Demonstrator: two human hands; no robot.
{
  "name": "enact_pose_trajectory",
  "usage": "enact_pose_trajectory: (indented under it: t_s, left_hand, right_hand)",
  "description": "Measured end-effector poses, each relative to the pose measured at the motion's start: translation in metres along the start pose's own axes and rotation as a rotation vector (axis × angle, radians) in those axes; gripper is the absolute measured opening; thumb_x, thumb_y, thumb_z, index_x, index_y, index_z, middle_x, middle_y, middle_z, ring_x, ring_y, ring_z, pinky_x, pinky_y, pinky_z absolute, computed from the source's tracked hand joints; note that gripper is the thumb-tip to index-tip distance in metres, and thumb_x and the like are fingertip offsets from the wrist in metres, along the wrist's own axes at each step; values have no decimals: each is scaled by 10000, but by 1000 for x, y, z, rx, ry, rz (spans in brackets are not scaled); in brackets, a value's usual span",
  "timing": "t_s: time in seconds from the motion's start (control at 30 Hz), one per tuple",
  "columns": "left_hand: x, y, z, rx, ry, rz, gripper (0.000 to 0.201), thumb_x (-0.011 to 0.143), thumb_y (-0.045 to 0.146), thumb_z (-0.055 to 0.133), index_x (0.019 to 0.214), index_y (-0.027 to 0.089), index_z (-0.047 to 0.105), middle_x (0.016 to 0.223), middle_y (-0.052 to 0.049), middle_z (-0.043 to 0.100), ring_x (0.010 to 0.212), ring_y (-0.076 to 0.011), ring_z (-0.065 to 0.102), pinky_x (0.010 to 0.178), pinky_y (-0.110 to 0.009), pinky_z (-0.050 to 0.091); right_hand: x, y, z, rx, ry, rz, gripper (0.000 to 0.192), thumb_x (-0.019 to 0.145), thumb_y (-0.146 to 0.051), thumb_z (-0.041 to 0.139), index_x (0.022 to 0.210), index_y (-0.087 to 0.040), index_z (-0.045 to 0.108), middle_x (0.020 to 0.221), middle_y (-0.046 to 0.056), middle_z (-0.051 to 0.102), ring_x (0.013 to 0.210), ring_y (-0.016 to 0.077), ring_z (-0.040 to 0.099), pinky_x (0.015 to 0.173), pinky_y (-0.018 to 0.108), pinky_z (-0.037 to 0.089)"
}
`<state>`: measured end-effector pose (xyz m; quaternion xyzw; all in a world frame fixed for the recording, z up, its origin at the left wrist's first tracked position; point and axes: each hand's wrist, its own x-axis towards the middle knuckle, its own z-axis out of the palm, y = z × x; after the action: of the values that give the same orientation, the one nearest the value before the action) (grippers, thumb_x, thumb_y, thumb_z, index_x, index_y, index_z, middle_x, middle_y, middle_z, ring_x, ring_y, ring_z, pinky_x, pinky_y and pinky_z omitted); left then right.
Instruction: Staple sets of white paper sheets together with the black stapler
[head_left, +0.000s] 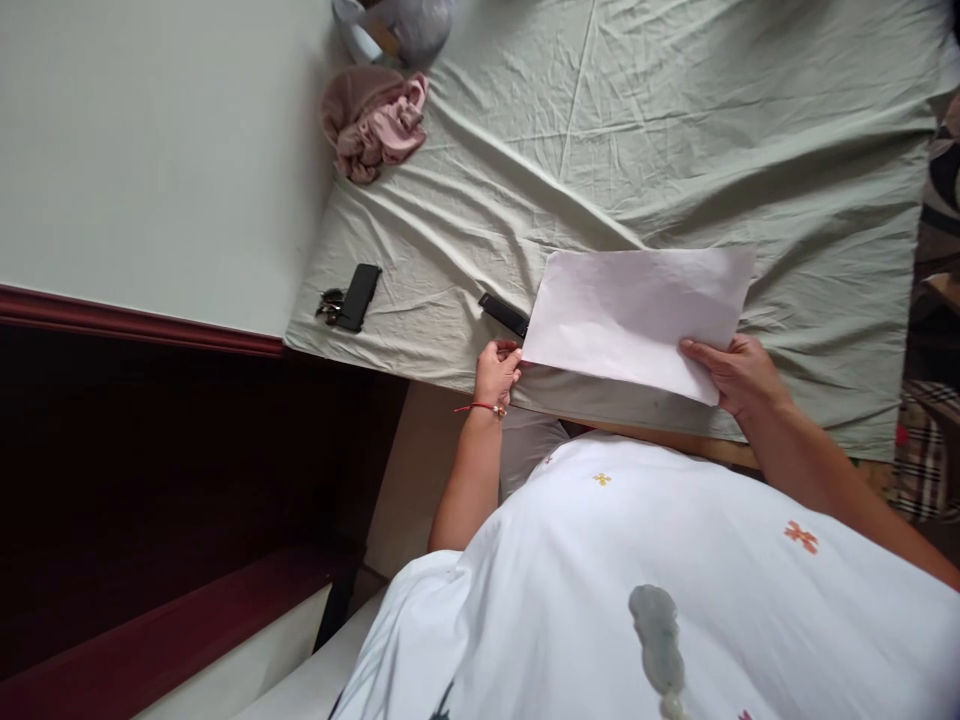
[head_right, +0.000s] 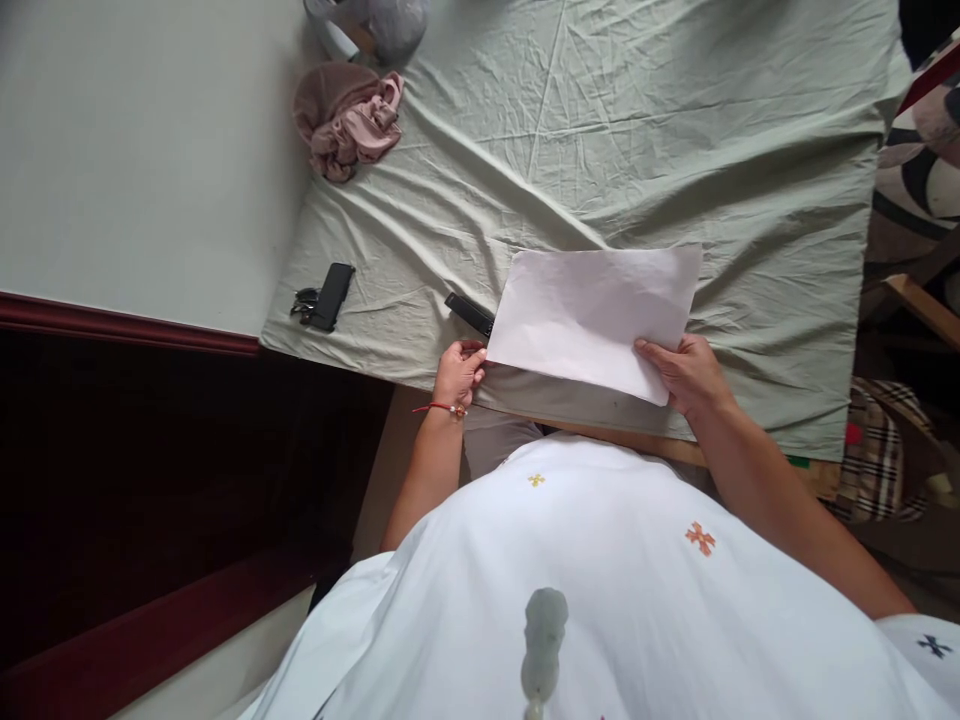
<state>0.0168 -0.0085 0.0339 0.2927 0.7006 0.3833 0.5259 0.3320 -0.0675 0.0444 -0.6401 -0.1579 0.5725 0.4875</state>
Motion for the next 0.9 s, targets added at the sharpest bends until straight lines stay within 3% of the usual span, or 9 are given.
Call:
enact_pose_trajectory:
  t_s: [0.3,0.4,0.5,0.57,0.63,0.77,0.9]
  left_hand:
    - [10,-10,2,69,57,94,204,827,104,667,953,181,526,567,88,594,376,-37,407,413,-163,270]
    - [11,-15,0,188,98,177,200,848,114,648,1011,181,552,641,59,636,429,-70,479,473,-200,392]
    - [10,-17,-5,396,256,402,275,839,98,638,1104,168,614,945,-74,754,783,-166,708,791,-308,585]
    - [8,-17,-10,541,324,598,410,831,58,584,1221,167,648,1276,-155,724,1181,-237,692,1084,-395,533]
    - [6,-17,-13,660,285,751,559,830,21,502,1347,179,644,1504,-149,618,1443,-248,541,1264,-429,388]
    - [6,-19,-14,788,153,860,680,839,-9,391,1442,192,633,1555,-86,602,1559,-205,422,1341,-422,280]
    - [6,-20,-13,847,158,844,690,856,0,377,1462,209,633,1552,-64,610,1569,-201,413,1332,-431,294]
  right_hand:
    - [-2,10,16,92,50,-6,339,484,-248,949,715,-170,712,728,21,749,662,137,626,603,254,525]
    - [-3,15,19,99,60,-26,362,473,-267,954,729,-175,715,731,14,749,672,136,622,603,250,516]
    - [-2,19,20,103,75,-47,378,458,-287,959,730,-179,719,727,9,748,678,139,619,596,248,511]
    - [-2,20,20,104,88,-62,382,455,-295,962,729,-182,721,726,9,749,679,139,615,592,246,507]
    - [-2,22,20,106,101,-76,385,456,-302,965,727,-183,719,730,15,751,682,138,611,596,247,506]
    - [-1,26,19,107,110,-92,376,473,-316,961,735,-185,724,758,33,764,695,151,621,616,267,525]
    - [2,30,18,90,117,-92,313,508,-317,940,708,-212,724,757,30,762,674,168,630,589,289,535]
